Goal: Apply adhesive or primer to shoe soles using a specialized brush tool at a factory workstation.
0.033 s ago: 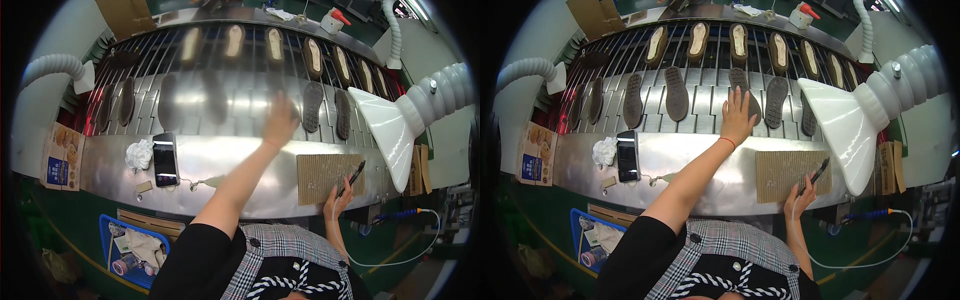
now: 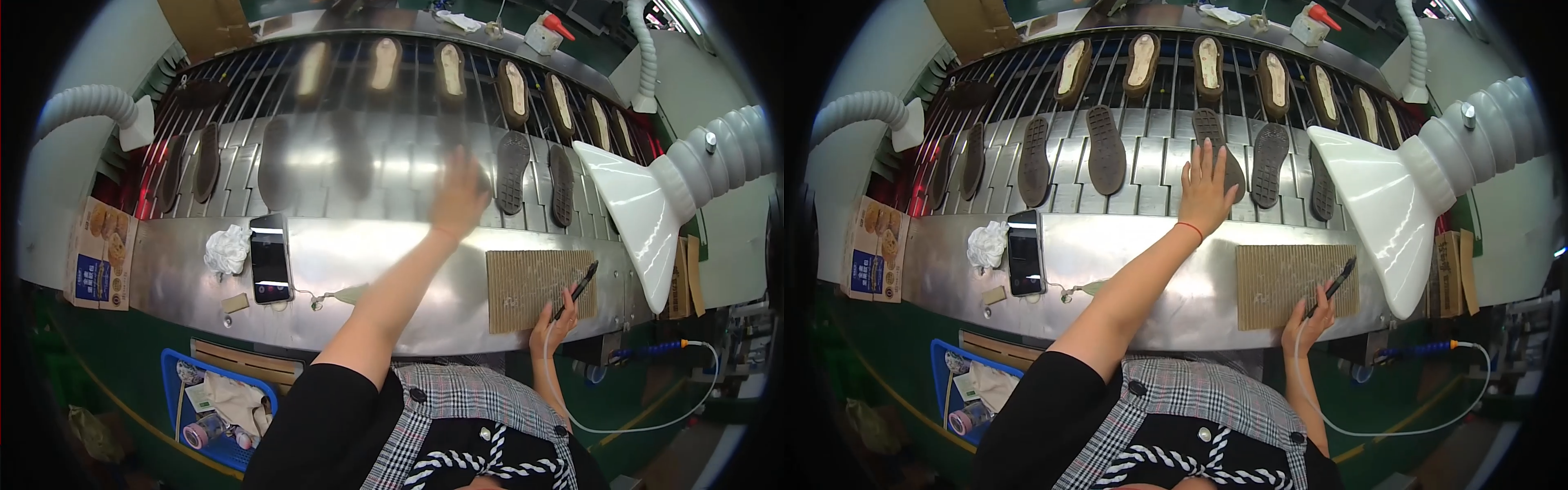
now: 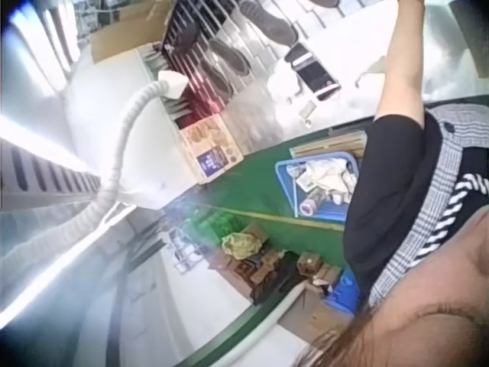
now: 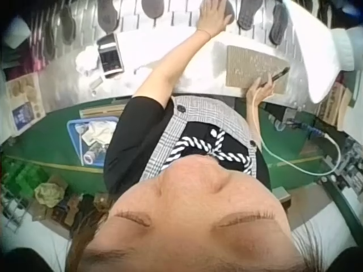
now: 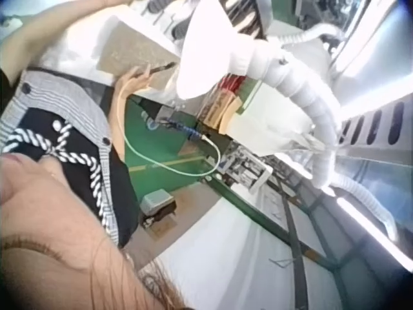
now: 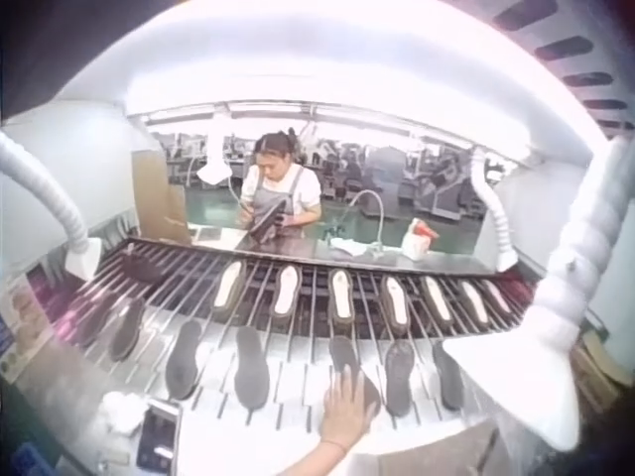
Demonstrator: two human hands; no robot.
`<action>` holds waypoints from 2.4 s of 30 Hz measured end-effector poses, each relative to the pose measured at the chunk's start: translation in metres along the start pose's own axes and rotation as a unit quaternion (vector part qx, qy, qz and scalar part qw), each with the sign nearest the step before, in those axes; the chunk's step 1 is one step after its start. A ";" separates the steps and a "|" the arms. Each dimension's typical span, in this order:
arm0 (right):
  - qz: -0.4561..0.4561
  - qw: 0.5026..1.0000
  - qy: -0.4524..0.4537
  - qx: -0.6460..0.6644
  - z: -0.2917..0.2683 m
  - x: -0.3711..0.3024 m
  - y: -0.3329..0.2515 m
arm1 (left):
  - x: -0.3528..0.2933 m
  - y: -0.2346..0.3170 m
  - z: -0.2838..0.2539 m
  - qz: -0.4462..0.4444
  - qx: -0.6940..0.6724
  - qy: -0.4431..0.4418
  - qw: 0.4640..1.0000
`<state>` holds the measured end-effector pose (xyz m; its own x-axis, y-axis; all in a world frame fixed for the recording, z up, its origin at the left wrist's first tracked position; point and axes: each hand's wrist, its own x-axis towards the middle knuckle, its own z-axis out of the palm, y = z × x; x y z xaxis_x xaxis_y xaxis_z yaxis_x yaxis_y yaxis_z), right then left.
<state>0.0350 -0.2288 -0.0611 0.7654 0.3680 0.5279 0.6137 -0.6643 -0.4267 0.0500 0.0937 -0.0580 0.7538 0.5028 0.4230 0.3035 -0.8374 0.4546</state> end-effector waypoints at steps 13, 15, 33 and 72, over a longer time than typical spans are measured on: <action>0.031 0.999 -0.009 0.007 0.001 0.001 -0.008 | -0.006 0.001 0.020 0.001 0.026 0.095 0.995; 0.053 0.999 -0.011 0.005 0.002 0.001 -0.010 | -0.006 0.001 0.024 -0.006 0.021 0.092 0.996; 0.048 0.998 -0.015 -0.023 0.010 0.000 0.000 | -0.005 -0.006 0.030 -0.009 0.004 0.072 0.997; 0.035 0.994 0.012 0.098 0.000 -0.007 -0.003 | 0.074 -0.001 0.050 -0.313 -0.091 -0.062 0.943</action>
<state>0.0281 -0.2294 -0.0631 0.8040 0.3083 0.5085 0.5872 -0.5466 -0.5970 0.1344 0.1207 -0.0667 0.5251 0.8487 -0.0630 0.6161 -0.3280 0.7161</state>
